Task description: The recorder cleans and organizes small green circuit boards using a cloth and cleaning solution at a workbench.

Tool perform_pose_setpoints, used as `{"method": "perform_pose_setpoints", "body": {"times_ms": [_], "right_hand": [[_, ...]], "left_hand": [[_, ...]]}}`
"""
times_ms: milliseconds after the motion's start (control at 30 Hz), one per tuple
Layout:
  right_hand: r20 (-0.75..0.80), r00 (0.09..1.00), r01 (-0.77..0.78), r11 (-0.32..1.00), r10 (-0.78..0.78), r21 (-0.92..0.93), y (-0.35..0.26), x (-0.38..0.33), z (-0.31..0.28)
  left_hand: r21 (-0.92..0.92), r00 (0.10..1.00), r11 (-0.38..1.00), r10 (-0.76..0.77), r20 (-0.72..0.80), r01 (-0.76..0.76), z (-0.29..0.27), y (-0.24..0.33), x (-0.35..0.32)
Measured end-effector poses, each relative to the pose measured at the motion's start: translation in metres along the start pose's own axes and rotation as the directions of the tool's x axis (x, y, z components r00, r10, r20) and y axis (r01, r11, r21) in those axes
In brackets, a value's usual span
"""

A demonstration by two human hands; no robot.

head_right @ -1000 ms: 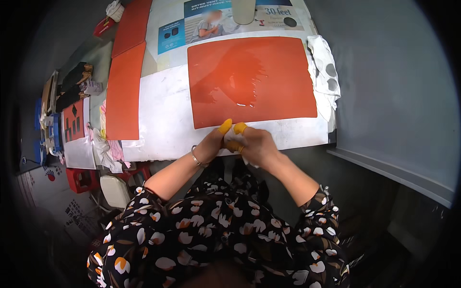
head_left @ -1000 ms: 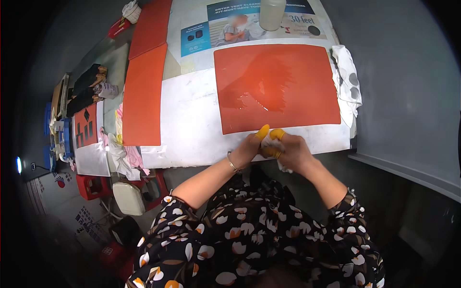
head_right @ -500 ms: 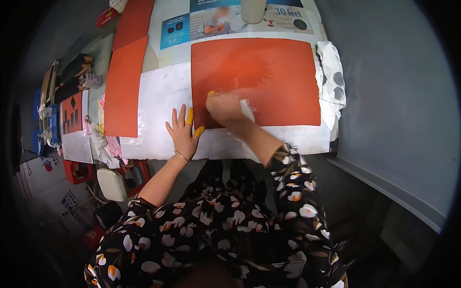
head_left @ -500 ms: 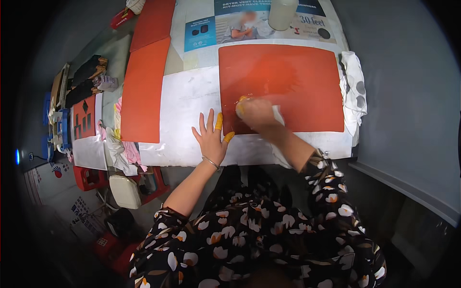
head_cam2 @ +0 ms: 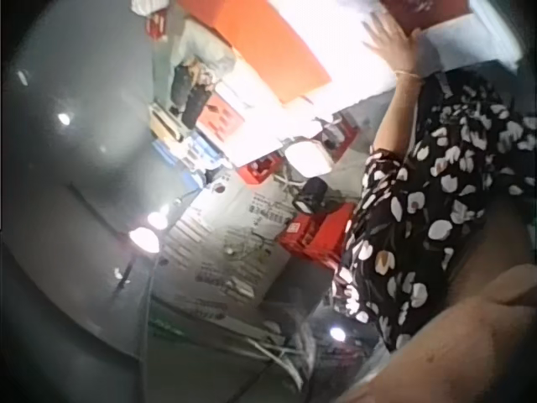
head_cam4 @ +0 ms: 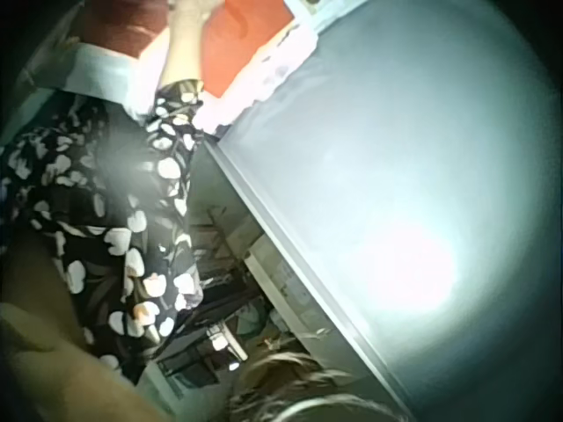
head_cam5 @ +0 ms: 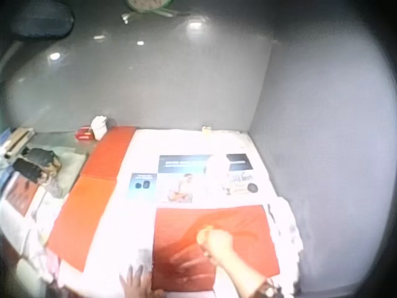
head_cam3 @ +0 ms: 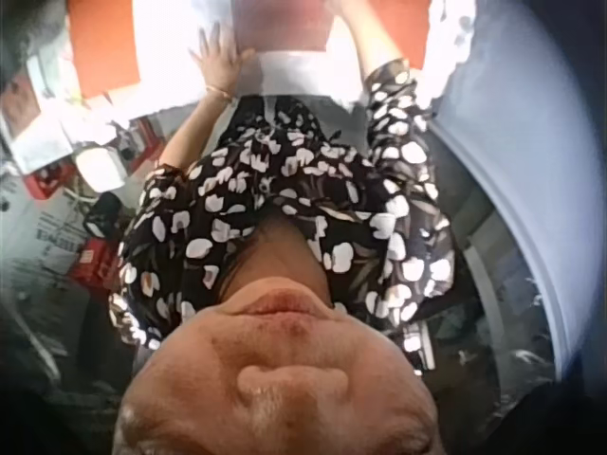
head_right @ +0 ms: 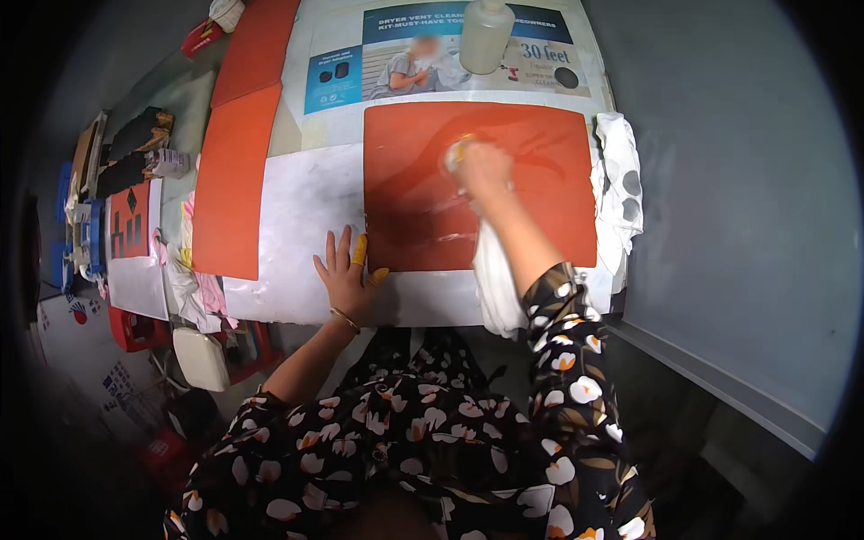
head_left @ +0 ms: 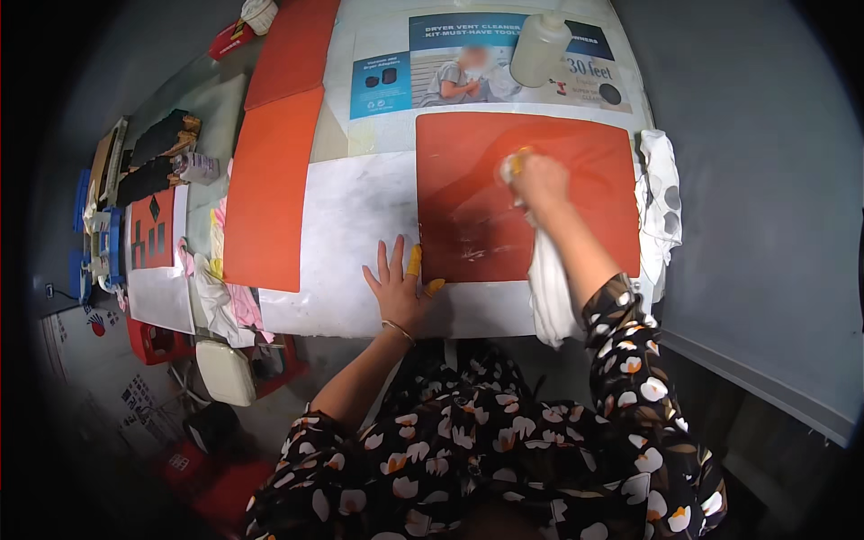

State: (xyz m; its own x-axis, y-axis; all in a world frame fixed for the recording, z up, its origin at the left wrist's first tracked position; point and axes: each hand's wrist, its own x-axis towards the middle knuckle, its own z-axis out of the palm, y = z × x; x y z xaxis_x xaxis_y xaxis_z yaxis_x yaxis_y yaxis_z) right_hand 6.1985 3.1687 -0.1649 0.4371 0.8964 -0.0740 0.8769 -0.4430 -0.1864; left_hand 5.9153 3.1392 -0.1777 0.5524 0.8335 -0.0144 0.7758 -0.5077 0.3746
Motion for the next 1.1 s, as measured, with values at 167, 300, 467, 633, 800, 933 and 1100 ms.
{"method": "perform_pose_setpoints", "body": {"times_ms": [167,300,467,633,800,933,1100], "right_hand": [[-0.337,0.88,-0.353,0.935,0.335,0.007,0.052,0.037,0.0],[-0.011,0.999,0.044,0.998,-0.045,-0.044,-0.072,0.031,-0.001],[0.185,0.897,-0.442,0.834,0.403,0.329,0.016,0.051,-0.053],[-0.116,0.965,-0.245,0.968,0.237,-0.061,0.018,0.07,-0.013],[-0.013,0.895,0.445,0.891,-0.446,0.092,-0.077,0.041,0.002],[-0.028,0.659,0.741,0.644,-0.751,0.19,-0.066,-0.061,0.019],[-0.06,0.953,0.299,0.954,-0.297,0.023,-0.078,0.065,0.008]], "left_hand": [[-0.032,0.998,0.999,-0.024,-0.057,0.022,0.0,-0.004,-0.001],[-0.037,0.999,0.998,-0.052,-0.004,0.052,0.004,0.002,0.001],[-0.005,0.998,1.0,-0.02,-0.052,0.02,-0.008,-0.007,-0.002],[-0.037,0.999,0.999,-0.027,-0.045,0.026,-0.006,-0.003,-0.001],[-0.053,1.0,0.998,-0.013,-0.014,0.013,0.0,-0.003,0.0],[-0.06,1.0,0.998,-0.003,-0.027,0.001,0.001,-0.009,0.002],[-0.09,0.998,0.996,-0.017,-0.063,0.011,-0.005,-0.003,-0.001]]}}
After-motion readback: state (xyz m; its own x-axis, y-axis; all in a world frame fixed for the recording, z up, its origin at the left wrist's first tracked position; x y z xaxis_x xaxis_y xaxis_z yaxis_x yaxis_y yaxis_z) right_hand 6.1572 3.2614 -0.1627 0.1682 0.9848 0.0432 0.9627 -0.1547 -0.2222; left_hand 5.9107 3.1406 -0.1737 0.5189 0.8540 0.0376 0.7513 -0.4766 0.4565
